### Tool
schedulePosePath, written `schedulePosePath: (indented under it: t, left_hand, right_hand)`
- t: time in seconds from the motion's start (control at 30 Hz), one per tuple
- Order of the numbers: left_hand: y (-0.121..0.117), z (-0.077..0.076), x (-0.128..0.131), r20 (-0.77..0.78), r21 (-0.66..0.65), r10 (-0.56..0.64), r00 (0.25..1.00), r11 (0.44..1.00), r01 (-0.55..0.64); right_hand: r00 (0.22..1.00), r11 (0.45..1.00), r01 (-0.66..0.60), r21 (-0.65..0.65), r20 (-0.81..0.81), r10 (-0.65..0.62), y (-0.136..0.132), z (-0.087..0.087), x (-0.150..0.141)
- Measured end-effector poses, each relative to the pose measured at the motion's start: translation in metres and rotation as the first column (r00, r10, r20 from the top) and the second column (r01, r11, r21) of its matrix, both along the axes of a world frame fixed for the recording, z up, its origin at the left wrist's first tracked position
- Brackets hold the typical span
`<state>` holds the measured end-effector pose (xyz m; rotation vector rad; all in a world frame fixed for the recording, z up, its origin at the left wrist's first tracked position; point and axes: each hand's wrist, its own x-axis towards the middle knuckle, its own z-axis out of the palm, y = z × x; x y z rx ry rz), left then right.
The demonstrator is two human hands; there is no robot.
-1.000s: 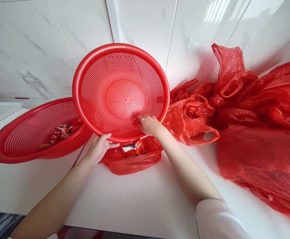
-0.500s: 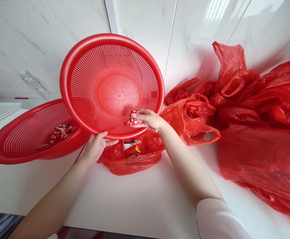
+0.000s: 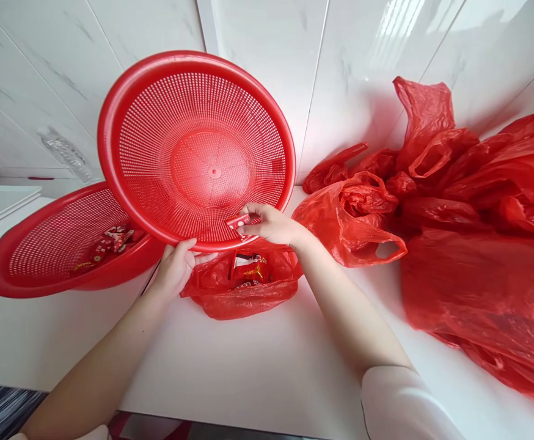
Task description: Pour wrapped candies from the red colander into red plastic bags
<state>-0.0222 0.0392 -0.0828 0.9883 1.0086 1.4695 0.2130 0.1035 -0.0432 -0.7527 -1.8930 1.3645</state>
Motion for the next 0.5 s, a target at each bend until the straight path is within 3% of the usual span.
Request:
schedulePosePath:
  t: [0.07, 0.2, 0.3, 0.4, 0.5]
  left_hand:
    - [0.000, 0.000, 0.000, 0.003, -0.010, -0.008, 1.000, 1.000, 0.008]
    - [0.000, -0.001, 0.000, 0.025, -0.016, -0.038, 0.999, 0.999, 0.038]
    - [0.001, -0.003, 0.000, 0.021, -0.020, -0.026, 0.999, 0.999, 0.027]
    - [0.001, -0.003, 0.000, 0.007, -0.013, -0.025, 1.000, 1.000, 0.025]
    - [-0.001, 0.000, 0.002, 0.010, -0.017, -0.047, 0.999, 0.999, 0.048]
  right_hand:
    - [0.995, 0.998, 0.007, 0.066, 0.095, -0.014, -0.005, 0.004, -0.001]
    - [0.988, 0.996, -0.074, -0.055, 0.131, 0.081, -0.015, 0.012, -0.004]
    - [0.925, 0.992, -0.118, -0.053, 0.357, 0.129, -0.022, 0.019, -0.006]
    - [0.818, 0.982, -0.009, 0.190, 0.566, -0.102, -0.023, 0.020, -0.006]
    - [0.780, 0.854, 0.172, 0.491, 0.462, -0.423, -0.015, 0.010, -0.008]
